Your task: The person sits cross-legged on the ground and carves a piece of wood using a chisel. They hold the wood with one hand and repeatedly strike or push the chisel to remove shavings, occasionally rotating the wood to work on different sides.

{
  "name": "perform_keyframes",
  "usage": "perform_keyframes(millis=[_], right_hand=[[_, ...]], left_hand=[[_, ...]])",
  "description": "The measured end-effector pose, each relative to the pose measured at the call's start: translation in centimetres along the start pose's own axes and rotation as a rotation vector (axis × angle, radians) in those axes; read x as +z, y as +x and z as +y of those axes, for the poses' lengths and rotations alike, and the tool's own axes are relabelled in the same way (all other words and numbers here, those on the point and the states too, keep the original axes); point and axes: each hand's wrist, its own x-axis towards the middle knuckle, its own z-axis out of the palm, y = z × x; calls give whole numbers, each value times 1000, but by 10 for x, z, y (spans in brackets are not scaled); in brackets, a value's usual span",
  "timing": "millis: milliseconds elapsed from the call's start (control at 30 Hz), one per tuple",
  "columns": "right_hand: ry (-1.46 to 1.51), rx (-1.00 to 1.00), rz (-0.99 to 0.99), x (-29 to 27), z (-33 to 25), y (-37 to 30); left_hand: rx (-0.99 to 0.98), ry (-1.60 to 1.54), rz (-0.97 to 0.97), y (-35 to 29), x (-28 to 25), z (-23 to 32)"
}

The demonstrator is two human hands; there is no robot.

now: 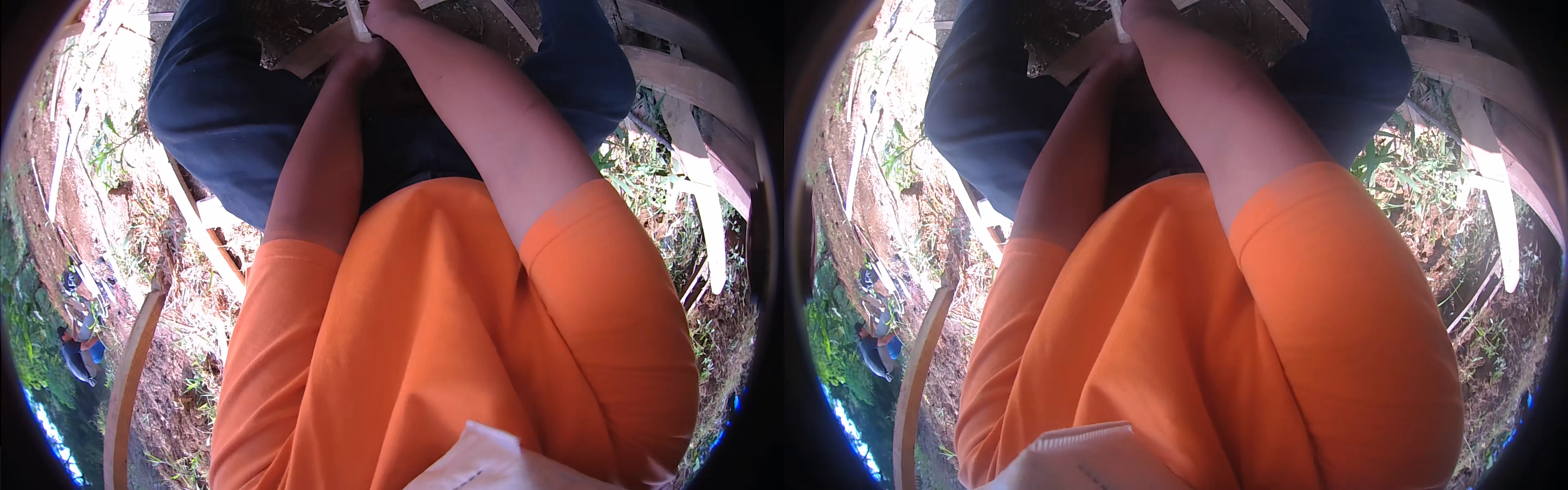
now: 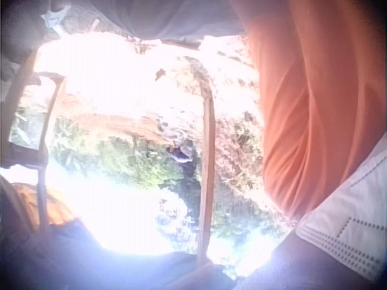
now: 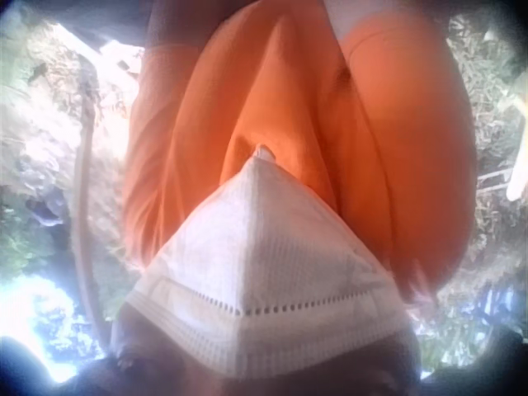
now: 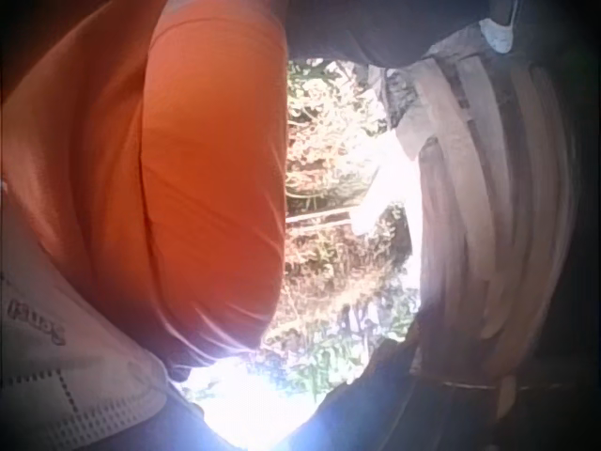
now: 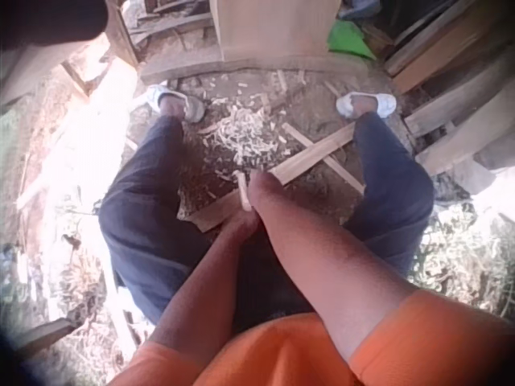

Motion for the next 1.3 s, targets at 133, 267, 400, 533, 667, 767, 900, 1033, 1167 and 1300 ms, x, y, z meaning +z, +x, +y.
perform_keyframes(millis=[133, 267, 400, 533, 667, 767, 900, 1033, 1167, 1300], right_hand=[[-160, -285, -20, -30, 9, 21], [118, -157, -386, -65, -1, -26], [86, -180, -508, -72, 3, -42], [-38, -149, -494, -66, -7, -38], [-233, -101, -552, -60, -26, -30], [-212, -145, -454, -44, -24, -24], [-158, -144, -268, -5, -16, -8], [-43, -41, -298, -13, -5, 14], [146, -36, -266, -37, 26, 9], [187, -34, -390, -79, 33, -20]], left_hand=[[-30, 43, -21, -6, 5, -4], [98, 181, -20, 5, 7, -24], [146, 221, 18, 28, 22, -32], [196, 259, -6, 37, 23, -41], [225, 214, -2, 28, 18, -35], [208, -151, 58, 9, 10, -7], [63, -54, 5, -2, 0, -9], [-147, -65, -45, -20, -16, 14], [-135, -11, -104, -21, -17, 8], [-153, -98, -171, -14, -13, -1]])
